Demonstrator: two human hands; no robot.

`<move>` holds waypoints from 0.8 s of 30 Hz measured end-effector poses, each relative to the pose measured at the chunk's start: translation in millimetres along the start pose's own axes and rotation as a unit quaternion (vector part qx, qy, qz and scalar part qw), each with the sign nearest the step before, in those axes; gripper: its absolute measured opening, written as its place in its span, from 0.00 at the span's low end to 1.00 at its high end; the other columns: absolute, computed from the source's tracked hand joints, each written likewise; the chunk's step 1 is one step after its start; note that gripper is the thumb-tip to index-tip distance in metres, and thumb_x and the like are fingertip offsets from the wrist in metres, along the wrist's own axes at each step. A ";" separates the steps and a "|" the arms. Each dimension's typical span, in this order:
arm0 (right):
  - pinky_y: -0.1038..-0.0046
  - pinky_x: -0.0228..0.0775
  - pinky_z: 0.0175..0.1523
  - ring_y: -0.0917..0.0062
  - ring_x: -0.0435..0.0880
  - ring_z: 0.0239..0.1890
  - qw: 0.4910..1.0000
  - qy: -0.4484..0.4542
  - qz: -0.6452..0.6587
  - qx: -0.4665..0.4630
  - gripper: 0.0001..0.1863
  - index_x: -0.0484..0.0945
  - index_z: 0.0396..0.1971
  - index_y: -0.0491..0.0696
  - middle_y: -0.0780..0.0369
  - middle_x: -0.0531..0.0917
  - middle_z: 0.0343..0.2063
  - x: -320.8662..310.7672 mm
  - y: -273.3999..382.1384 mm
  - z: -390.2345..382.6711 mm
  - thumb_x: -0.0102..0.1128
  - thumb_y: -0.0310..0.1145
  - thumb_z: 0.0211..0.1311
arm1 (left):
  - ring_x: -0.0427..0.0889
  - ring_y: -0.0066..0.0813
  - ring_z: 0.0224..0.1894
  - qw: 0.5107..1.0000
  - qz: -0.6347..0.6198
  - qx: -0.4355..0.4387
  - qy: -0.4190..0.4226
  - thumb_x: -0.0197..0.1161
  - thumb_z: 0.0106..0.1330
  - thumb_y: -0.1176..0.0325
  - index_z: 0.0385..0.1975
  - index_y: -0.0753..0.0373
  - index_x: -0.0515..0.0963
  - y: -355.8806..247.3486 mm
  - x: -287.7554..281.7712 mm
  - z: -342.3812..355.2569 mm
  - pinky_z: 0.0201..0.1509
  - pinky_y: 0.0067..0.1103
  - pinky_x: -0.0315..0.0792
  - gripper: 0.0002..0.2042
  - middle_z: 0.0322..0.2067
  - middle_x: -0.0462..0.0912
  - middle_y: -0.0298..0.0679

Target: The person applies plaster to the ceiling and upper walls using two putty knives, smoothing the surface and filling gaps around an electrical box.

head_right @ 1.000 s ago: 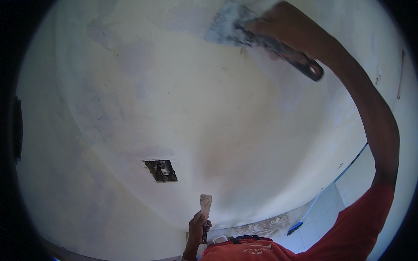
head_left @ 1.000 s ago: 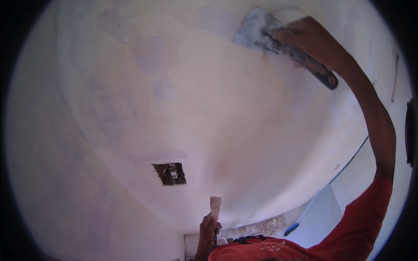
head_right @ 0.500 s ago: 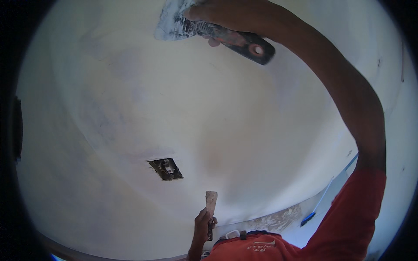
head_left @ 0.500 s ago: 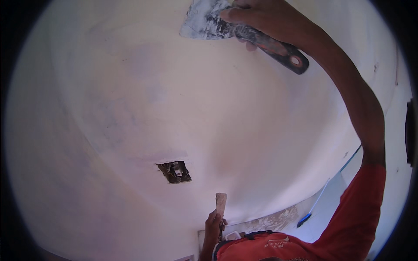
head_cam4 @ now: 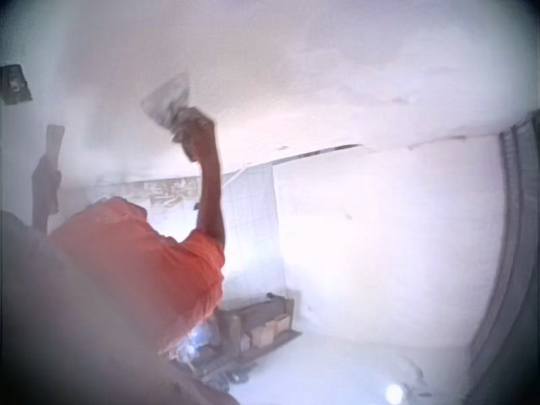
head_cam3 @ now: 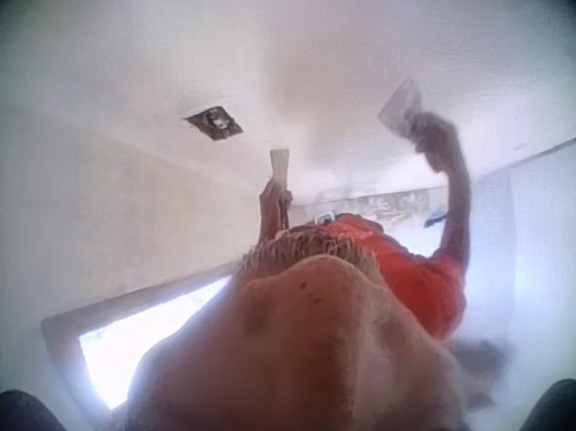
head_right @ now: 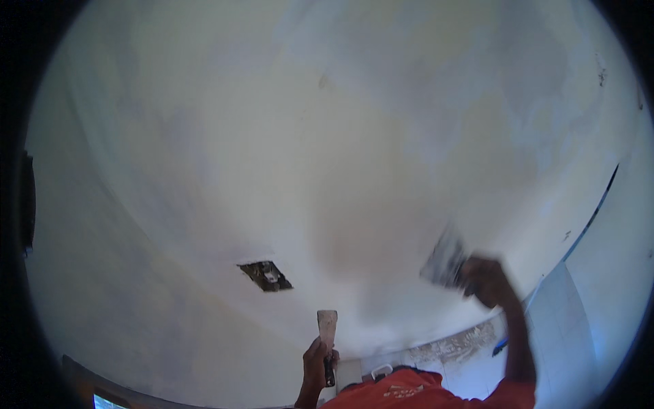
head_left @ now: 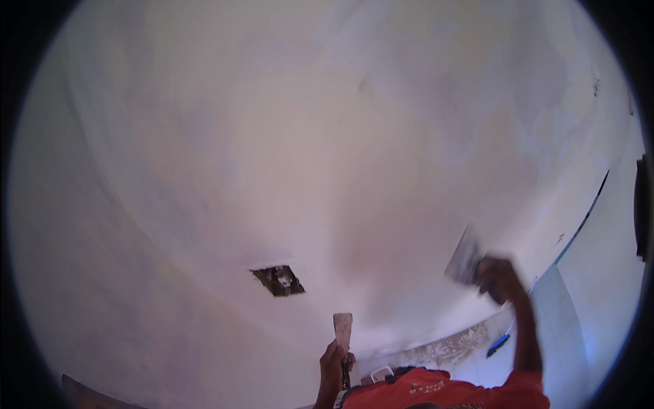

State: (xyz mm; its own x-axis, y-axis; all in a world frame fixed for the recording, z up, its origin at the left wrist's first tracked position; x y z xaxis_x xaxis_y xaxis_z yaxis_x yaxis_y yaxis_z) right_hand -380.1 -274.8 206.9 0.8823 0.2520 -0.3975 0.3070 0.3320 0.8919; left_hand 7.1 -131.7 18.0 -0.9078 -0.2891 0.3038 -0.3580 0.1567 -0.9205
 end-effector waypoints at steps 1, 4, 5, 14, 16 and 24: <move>0.73 0.80 0.30 0.77 0.83 0.25 0.984 -0.008 -0.178 0.024 0.07 0.79 0.34 0.41 0.59 0.83 0.27 30.9 -50.4 -15.3 0.55 0.28 0.64 | 0.74 0.22 0.20 1.000 0.008 0.019 -0.002 0.49 0.74 0.62 0.45 0.68 0.73 -8.5 5.9 -3.2 0.23 0.20 0.69 0.14 0.24 0.77 0.39; 0.72 0.72 0.23 0.77 0.79 0.18 0.881 -0.062 0.237 0.405 0.15 0.80 0.30 0.42 0.61 0.80 0.20 143.8 -189.9 -79.1 0.59 0.40 0.67 | 0.75 0.20 0.23 0.999 0.030 0.009 -0.021 0.48 0.76 0.58 0.44 0.67 0.74 -28.7 22.3 -19.6 0.27 0.18 0.69 0.17 0.25 0.78 0.39; 0.72 0.71 0.21 0.78 0.78 0.17 0.865 -0.049 0.245 0.436 0.17 0.80 0.27 0.42 0.62 0.80 0.18 173.2 -210.8 -95.5 0.61 0.43 0.65 | 0.75 0.20 0.23 0.999 0.033 0.015 -0.031 0.48 0.76 0.58 0.44 0.67 0.74 -36.6 25.7 -24.3 0.27 0.18 0.69 0.17 0.25 0.78 0.39; 0.78 0.70 0.25 0.83 0.77 0.23 0.881 0.145 0.275 0.356 0.14 0.79 0.43 0.43 0.65 0.82 0.27 239.6 -276.6 -119.5 0.58 0.37 0.64 | 0.72 0.18 0.25 0.999 0.021 0.017 0.020 0.56 0.73 0.50 0.44 0.62 0.76 -35.5 86.8 -4.2 0.26 0.18 0.66 0.19 0.25 0.76 0.33; 0.79 0.70 0.26 0.84 0.77 0.25 0.888 0.179 0.297 0.303 0.15 0.78 0.46 0.44 0.66 0.81 0.29 248.7 -287.0 -110.8 0.58 0.36 0.64 | 0.72 0.18 0.23 0.999 0.041 0.013 0.008 0.55 0.73 0.49 0.43 0.62 0.76 -48.7 90.5 -6.3 0.25 0.17 0.66 0.19 0.24 0.76 0.32; 0.82 0.69 0.25 0.85 0.75 0.23 0.911 0.312 0.239 0.126 0.19 0.78 0.51 0.46 0.68 0.82 0.29 245.1 -242.0 -52.0 0.59 0.34 0.61 | 0.66 0.17 0.16 0.982 0.086 0.137 -0.099 0.52 0.71 0.47 0.32 0.61 0.78 -111.9 85.6 -37.6 0.18 0.17 0.61 0.21 0.19 0.73 0.31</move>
State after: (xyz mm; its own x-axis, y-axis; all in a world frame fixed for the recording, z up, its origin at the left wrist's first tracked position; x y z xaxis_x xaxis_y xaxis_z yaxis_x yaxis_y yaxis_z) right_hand -256.7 -246.2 -117.6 0.5863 0.8067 0.0741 0.0820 -0.1501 0.9853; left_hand -38.7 -138.4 156.2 -0.8799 -0.4626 0.1087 -0.1060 -0.0320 -0.9939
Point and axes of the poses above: each hand's wrist, its own z-axis towards the middle knuckle, its own x-axis out of the palm, y = z × x, the point moved 6 cm from there along z, towards the middle knuckle
